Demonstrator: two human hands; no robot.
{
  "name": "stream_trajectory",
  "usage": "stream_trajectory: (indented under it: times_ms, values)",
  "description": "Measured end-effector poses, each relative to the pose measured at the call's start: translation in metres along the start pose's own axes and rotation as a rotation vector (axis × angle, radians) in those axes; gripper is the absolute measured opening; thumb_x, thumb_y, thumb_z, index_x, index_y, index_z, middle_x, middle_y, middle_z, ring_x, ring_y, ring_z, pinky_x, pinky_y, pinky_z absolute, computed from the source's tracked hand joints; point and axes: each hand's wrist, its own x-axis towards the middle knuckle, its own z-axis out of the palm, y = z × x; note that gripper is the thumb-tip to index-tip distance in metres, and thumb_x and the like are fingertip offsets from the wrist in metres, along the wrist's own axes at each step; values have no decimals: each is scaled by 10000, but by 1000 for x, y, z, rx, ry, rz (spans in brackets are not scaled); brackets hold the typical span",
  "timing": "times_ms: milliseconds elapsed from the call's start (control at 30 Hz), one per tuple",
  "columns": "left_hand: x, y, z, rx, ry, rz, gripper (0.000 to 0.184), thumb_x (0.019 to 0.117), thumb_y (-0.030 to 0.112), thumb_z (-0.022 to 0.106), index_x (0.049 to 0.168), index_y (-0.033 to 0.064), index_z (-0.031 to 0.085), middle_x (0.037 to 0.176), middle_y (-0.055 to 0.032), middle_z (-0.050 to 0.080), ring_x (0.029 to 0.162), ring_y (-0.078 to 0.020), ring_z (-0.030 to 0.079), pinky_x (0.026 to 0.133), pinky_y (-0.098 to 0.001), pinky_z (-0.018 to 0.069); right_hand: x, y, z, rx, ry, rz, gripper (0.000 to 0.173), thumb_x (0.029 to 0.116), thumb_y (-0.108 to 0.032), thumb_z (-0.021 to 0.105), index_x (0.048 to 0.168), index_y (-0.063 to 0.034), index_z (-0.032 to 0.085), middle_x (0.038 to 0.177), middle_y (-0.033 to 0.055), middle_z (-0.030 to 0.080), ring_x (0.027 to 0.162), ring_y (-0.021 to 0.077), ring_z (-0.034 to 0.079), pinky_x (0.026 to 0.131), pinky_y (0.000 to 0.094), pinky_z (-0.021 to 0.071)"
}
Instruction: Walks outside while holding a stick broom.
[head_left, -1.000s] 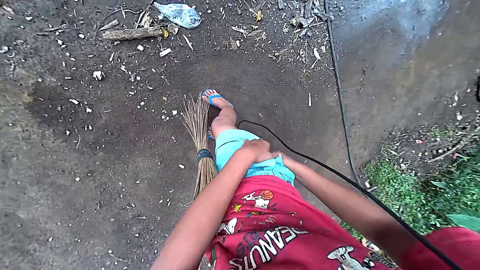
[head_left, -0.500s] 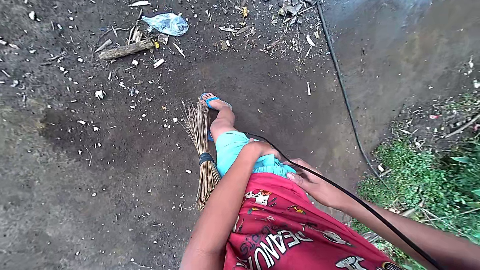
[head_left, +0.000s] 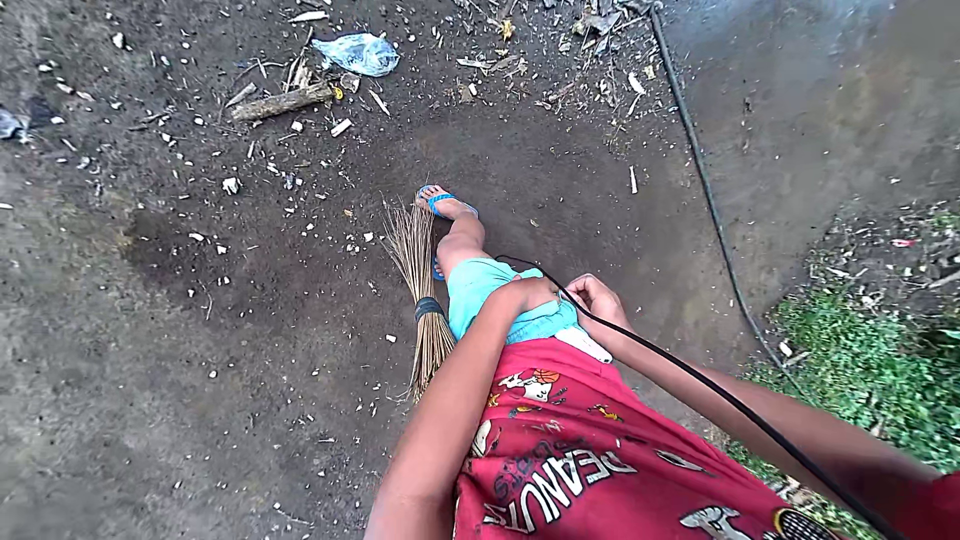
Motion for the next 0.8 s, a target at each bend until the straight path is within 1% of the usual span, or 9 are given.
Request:
stream_trajectory:
  times_ms: [167,233,300,400,467,533,600,700,800]
  values:
    - [6,-8,1,-10,57,-22,330,1043,243,566,1237,3,683,1235,-244,664,1217,-398,591,1053,-639,381,-18,-10,-30,-8,44,-320,290,990,-252,673,1041,30,629,1115,189,635,906,168,651,795,278,564]
    - [8,-13,0,1,98,-24,336,1028,263,611,1164,-33,696,1169,-272,673,1153,-428,623,995,-644,445,-38,-26,-57,60,-114,-430,322,1021,-298,622,1088,17,642,1132,178,636,959,152,646,843,278,562]
    - [12,-13,-6,68,105,-29,348,1027,279,624,1124,-45,702,1159,-270,676,1149,-422,626,998,-627,455,-47,-33,-71,43,-279,-463,385,1068,-355,517,1215,-41,683,1195,144,662,1049,171,650,927,322,552]
    - [18,-1,-14,199,69,-85,373,1024,301,625,1186,-29,691,1250,-248,654,1243,-403,585,1055,-608,425,-39,-33,-79,-14,-391,-435,464,1091,-426,443,1307,-91,680,1238,115,663,1091,167,637,970,319,525]
    - [18,6,-19,228,66,-111,378,1031,291,610,1207,-38,669,1279,-251,636,1265,-404,568,1056,-608,418,-35,-34,-89,-31,-434,-457,445,1071,-396,479,1321,-81,670,1264,122,653,1127,173,630,995,323,519]
    - [13,12,-24,226,60,-135,377,1038,273,592,1221,-51,651,1302,-258,620,1271,-409,562,1047,-613,420,-36,-33,-99,-88,-487,-513,525,963,-381,555,1384,-72,613,1329,151,610,1202,214,596,1029,359,499]
    - [10,16,-27,227,49,-151,357,1048,242,564,1234,-53,638,1318,-263,607,1279,-408,555,1044,-614,418,-39,-29,-102,-176,-474,-581,617,917,-423,629,1425,-79,563,1358,170,582,1238,251,576,1033,388,503]
    - [13,17,-30,210,47,-154,335,1056,209,538,1227,-63,633,1323,-276,599,1283,-417,550,1039,-622,415,-34,-29,-96,-277,-329,-671,450,913,-212,637,1336,-59,637,1263,172,646,1154,279,636,975,381,543]
    - [19,7,-29,157,69,-100,349,1053,209,541,1270,-51,627,1333,-278,597,1293,-424,545,1045,-631,411,-28,-31,-98,-247,-240,-687,359,955,-231,617,1268,-81,710,1153,131,693,1074,205,657,959,316,542]
